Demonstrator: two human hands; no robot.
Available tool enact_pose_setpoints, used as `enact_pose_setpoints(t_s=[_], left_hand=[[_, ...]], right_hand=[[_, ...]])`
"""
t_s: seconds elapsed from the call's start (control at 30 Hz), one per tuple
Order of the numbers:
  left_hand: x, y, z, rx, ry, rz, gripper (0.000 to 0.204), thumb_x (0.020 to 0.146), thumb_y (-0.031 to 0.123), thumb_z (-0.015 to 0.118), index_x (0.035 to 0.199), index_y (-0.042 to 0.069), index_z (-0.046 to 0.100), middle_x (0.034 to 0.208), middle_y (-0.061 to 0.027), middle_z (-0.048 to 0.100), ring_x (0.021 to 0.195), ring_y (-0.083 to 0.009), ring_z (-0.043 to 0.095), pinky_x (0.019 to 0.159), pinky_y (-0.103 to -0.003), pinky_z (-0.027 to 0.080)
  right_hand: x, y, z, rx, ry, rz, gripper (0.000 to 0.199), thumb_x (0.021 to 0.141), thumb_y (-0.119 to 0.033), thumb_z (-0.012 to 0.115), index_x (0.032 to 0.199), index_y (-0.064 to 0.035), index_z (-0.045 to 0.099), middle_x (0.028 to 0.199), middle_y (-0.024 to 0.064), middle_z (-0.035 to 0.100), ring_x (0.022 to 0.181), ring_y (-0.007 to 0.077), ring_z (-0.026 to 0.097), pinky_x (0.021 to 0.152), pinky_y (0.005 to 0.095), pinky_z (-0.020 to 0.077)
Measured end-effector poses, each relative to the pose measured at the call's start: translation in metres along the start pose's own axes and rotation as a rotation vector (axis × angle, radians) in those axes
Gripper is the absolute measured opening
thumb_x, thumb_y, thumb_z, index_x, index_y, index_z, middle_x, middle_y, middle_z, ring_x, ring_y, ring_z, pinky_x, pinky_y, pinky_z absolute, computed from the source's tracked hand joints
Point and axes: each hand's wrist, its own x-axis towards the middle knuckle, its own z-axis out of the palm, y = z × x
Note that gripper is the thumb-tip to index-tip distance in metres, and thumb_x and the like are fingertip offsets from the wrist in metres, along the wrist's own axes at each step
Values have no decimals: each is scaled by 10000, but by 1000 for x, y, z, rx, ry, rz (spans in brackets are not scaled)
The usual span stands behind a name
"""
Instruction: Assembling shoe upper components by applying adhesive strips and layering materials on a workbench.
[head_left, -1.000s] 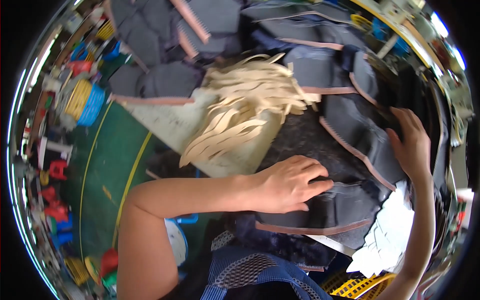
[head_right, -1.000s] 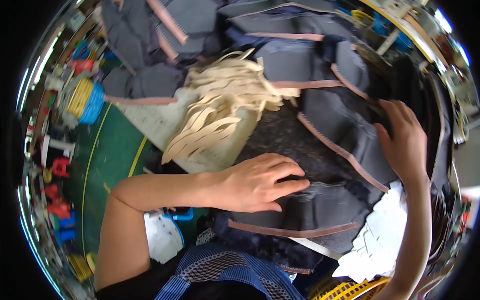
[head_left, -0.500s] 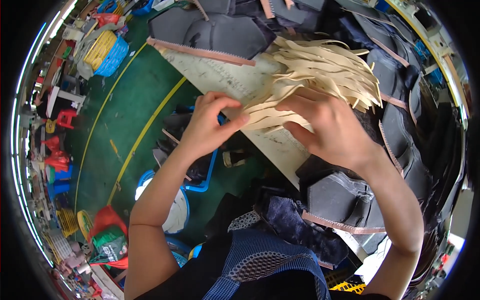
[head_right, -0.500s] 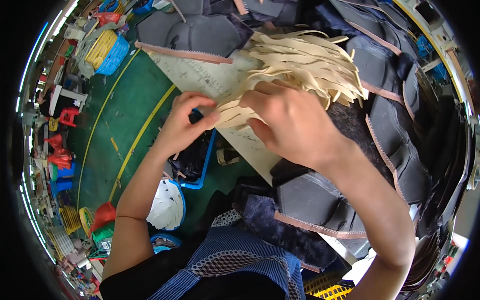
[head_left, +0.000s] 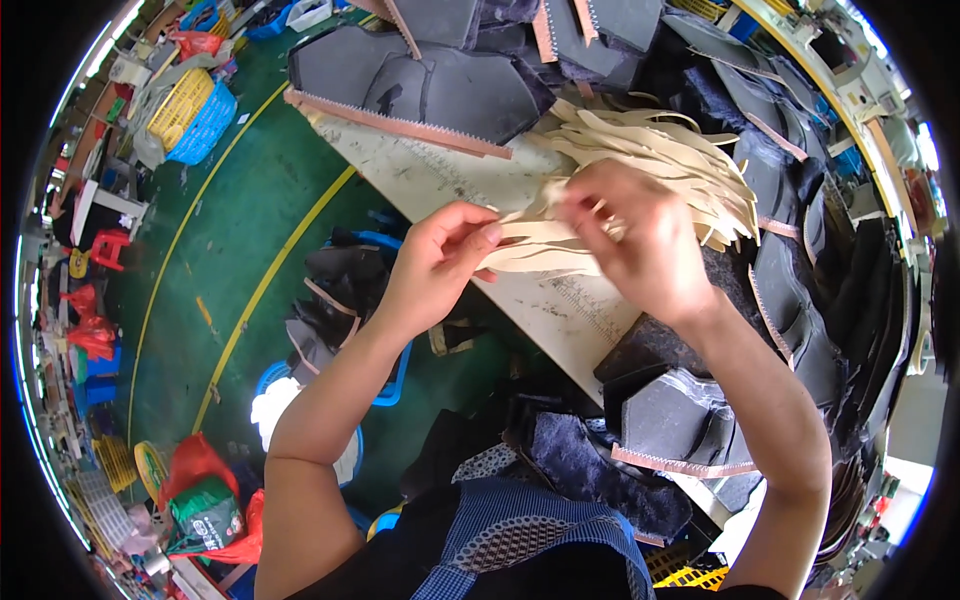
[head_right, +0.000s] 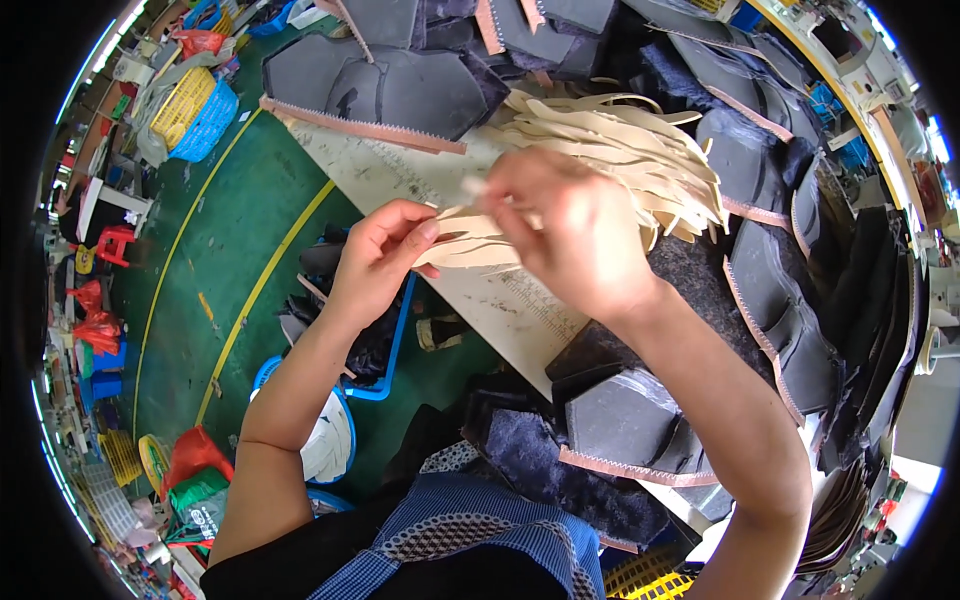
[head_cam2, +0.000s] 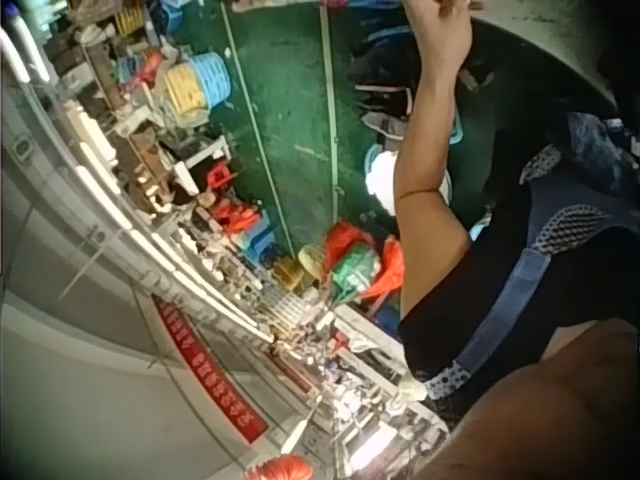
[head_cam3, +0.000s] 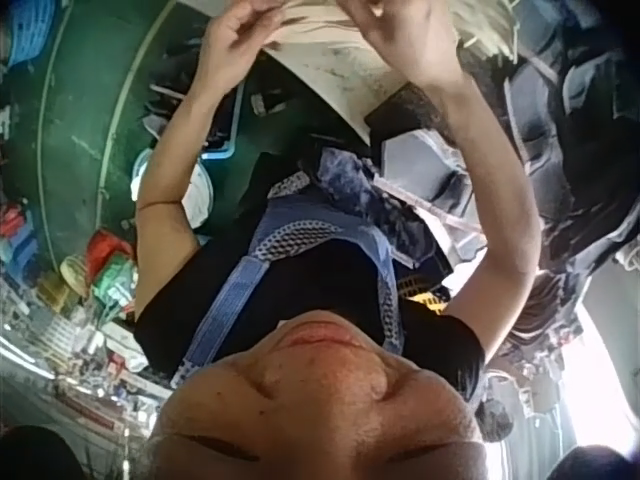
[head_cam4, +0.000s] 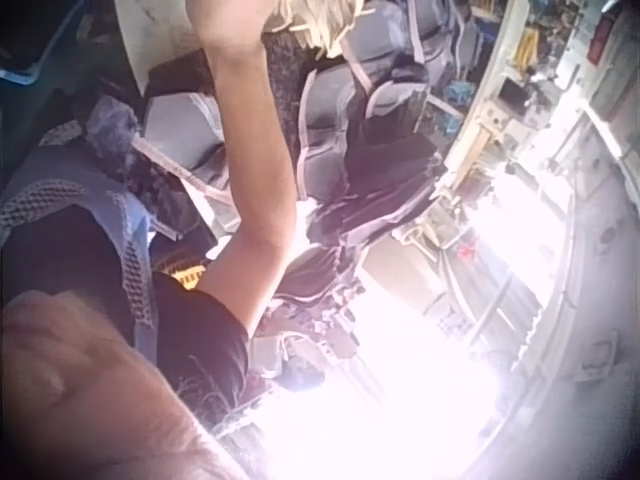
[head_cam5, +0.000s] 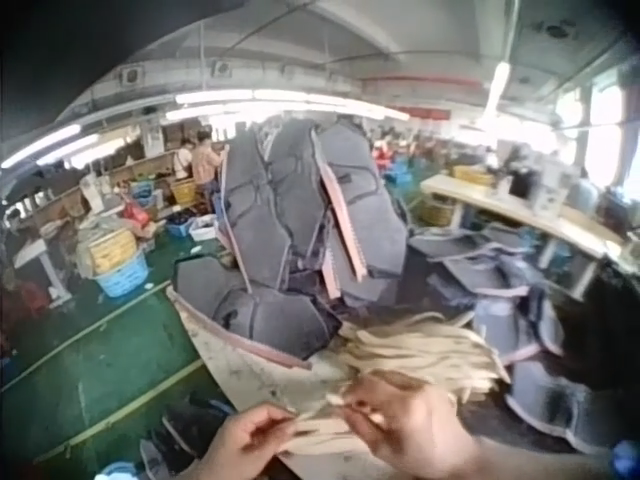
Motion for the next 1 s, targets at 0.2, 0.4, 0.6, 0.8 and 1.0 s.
enact_pose_setpoints(t_s=[0.2, 0.4, 0.6, 0.8, 1.0], left_hand=[[-5, -18, -5, 560, 220, 192, 173, 1069, 116, 621, 1162, -28, 641, 1026, -70, 728, 931, -118, 720, 672, -286, 636], [4, -12, 4, 1146, 315, 525, 361, 926, 85, 742, 1268, 33, 641, 1151, -184, 672, 1067, -323, 664, 904, -406, 537], [-19, 19, 91, 682, -110, 573, 614, 890, 164, 814, 1409, -17, 542, 1328, -175, 582, 1218, -308, 556, 1033, -418, 436], [-4, -8, 174, 1195, -644, 735, 541, 850, 319, 853, 1240, 17, 630, 1252, -142, 635, 1144, -352, 601, 1021, -467, 453], [-23, 8, 192, 466, -662, 81, 414, 850, 147, 879, 1187, 2, 687, 1007, -121, 756, 912, -181, 748, 800, -330, 580]], right_hand=[[-19, 10, -53, 523, 537, 570, 227, 1116, -236, 554, 1070, -35, 649, 993, 113, 767, 883, 133, 709, 833, 279, 562], [-82, 9, -170, 666, 778, 568, 230, 1106, -198, 568, 1102, 0, 685, 837, 33, 655, 755, 105, 581, 720, 247, 478], [-145, -62, -208, 474, 559, 941, 408, 1077, -204, 585, 1390, 57, 583, 917, 61, 686, 759, 77, 603, 668, 213, 456], [-241, -128, -228, 557, 450, 1221, 125, 979, -119, 751, 1008, -9, 699, 878, 105, 779, 642, 98, 712, 478, 181, 464], [-229, -133, -180, 595, 273, 1065, 56, 944, -32, 751, 971, 14, 736, 866, 94, 762, 731, 113, 723, 601, 243, 548]])
